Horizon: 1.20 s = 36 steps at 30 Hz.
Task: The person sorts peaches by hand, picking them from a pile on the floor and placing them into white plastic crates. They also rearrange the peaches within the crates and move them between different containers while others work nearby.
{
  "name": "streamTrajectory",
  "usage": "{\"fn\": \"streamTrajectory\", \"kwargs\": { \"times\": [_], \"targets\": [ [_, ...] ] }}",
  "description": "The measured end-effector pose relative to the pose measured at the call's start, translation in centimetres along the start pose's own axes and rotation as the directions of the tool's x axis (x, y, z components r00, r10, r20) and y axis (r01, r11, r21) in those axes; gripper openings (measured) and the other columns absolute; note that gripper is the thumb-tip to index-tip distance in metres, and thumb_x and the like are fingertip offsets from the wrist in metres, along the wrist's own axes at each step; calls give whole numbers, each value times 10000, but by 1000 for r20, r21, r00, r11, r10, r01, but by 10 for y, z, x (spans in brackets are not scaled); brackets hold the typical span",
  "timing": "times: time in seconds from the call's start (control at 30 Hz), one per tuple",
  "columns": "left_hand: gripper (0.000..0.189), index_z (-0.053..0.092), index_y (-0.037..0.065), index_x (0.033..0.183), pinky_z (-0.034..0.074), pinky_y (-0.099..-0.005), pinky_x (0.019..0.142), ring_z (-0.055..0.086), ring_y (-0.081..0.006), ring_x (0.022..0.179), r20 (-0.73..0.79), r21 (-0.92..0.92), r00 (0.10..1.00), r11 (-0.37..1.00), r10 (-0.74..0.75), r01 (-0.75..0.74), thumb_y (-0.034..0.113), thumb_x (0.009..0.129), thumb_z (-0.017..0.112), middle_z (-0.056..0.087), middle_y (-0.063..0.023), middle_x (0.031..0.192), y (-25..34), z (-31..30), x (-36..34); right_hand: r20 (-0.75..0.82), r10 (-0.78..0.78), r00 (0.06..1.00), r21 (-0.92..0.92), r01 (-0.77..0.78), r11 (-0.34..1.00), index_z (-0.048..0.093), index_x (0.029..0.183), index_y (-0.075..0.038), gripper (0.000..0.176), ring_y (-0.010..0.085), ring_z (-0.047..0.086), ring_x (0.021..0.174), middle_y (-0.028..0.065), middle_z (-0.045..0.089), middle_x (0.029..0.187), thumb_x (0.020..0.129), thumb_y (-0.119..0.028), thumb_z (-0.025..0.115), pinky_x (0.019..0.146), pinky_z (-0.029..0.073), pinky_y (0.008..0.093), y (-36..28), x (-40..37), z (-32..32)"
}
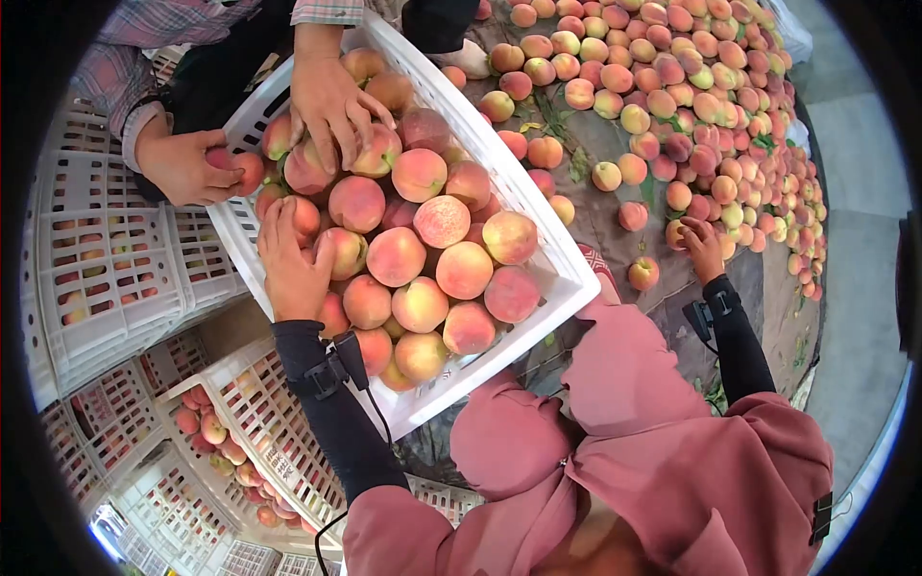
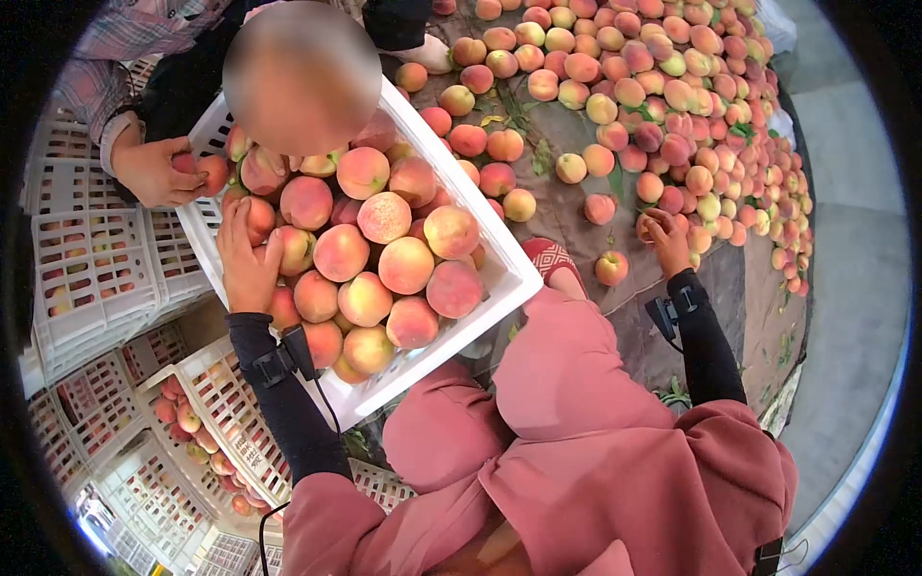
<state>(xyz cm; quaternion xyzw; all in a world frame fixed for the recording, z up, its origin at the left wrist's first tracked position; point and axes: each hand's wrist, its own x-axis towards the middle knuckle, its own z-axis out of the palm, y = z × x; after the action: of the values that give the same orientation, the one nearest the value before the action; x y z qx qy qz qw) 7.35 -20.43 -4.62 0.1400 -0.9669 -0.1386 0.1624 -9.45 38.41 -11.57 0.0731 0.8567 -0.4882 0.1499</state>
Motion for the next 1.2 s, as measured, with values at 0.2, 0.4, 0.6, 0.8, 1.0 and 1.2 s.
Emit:
{"fn": "streamTrajectory", "kwargs": {
  "times": [0.2,0.4,0.6,0.8,1.0,1.2],
  "targets": [
    [589,450,16,1296,309,-454,1052,383,-376,1249,-1,6,1000,1000,-6,6,201,775,652,438,-200,1329,-1,0,0,229,-340,912,27,343,939,533,1214,-27,314,135,520,1086,44,548,1159,940,-179,517,890,415,255,-89,39,66],
    [602,437,16,1320,283,-483,1063,365,-411,1287,1,48,1000,999,22,-22,221,794,645,425,-233,1364,-12,12,-2,288,-460,840,86,455,886,523,1207,4,312,141,535,1065,63,581,1116,941,-159,530,917,428,286,-135,30,91],
    [582,440,1,1298,280,-478,1074,384,-414,1264,-10,36,1000,999,18,-18,207,790,635,448,-239,1329,-7,9,-1,256,-325,910,285,250,925,528,1202,-1,326,124,536,1028,42,575,1104,935,-186,547,912,420,280,-123,28,92],
    [554,463,16,1255,301,-472,1073,375,-417,1258,-56,15,998,999,-39,40,183,760,649,431,-250,1318,3,5,-3,525,-740,421,439,611,659,537,1192,-7,329,142,562,1022,69,593,1115,889,-132,567,908,438,295,-314,-5,215],
    [576,491,31,1209,403,-473,1002,377,-380,1262,-126,22,975,982,-182,186,239,704,672,426,-198,1335,8,10,-6,535,-801,-268,110,962,-249,578,1143,-64,458,274,574,973,76,596,1065,702,-165,650,789,479,370,-355,11,403],
    [579,493,60,1214,457,-476,938,334,-349,1304,-94,-18,970,974,-224,224,275,704,665,398,-177,1351,16,-2,-7,663,-586,-467,-87,729,-679,597,1020,-76,384,213,503,1016,27,586,982,665,-210,656,892,376,333,-369,22,445]
  ]
}}
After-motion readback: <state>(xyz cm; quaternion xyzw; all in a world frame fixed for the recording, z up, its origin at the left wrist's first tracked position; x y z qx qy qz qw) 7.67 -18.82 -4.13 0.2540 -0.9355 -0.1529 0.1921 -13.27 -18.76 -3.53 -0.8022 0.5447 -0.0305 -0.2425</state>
